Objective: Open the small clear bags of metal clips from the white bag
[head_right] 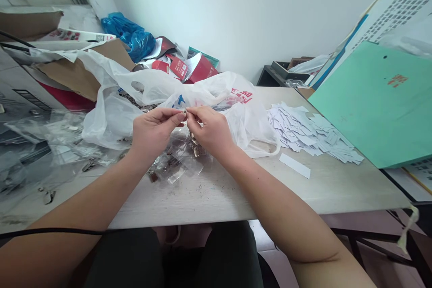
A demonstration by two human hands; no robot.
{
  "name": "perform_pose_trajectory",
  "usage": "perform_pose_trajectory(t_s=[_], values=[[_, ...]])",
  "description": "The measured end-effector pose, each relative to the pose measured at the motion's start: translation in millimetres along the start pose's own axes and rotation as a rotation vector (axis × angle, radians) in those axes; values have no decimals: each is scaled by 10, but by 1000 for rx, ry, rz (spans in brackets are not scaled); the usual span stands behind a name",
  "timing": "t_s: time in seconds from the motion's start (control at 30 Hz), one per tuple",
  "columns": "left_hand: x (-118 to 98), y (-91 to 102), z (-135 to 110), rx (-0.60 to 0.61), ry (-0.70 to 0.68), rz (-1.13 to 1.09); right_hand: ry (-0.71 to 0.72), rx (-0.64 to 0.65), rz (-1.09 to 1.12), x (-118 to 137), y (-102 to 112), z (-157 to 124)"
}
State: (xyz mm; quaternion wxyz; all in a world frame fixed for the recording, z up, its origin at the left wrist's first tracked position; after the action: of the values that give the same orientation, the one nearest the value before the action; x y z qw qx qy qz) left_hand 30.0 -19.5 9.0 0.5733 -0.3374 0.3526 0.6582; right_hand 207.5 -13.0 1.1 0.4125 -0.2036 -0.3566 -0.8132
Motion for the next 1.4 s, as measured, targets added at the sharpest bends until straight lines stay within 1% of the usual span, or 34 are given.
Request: perform_pose_trajectory(t_s=[0.23,0.33,0.43,0.53,0.67,0.83,1.0,1.1,1.3,1.4], values=[[-24,-1,-10,7,-47,74,8,-43,23,34,-50,-29],[-27,-12,-7,2,-35,50,-6,-43,35,32,-71,-35],[-28,-22,-3,-7,-10,12,11,-36,61,28,-68,-32],[-19,-22,-5,-6,-15,23,-3,-24,41,31,-58,-29],[20,-25,-6,37,-57,96,-50,-11,7,39,-72,-36],[63,-40,21,98,-121,211,-76,35,-10,12,-156,-50],[65,-36,40,101,-191,305,-28,83,-52,-8,-228,-55],[62,-45,42,123,-221,337,-9,72,-89,-4,-240,-54],[60,-83,27,111,-204,305,16,1,-125,-11,-245,-24],[109,-70,35,105,-169,247,24,10,-110,-26,-236,-5]])
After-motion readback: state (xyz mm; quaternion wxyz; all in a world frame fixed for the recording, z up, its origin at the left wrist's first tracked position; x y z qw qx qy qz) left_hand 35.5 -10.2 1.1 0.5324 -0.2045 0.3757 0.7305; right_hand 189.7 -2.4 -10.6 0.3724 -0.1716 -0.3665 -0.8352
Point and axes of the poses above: each hand's wrist, its own z-axis towards the middle knuckle, its own y-axis out of the back of the hand, x = y × z, the point moved 1 cm from there along z, towards the middle knuckle, and after that the axes turned 10 degrees about -y, right-handed, at the moved point
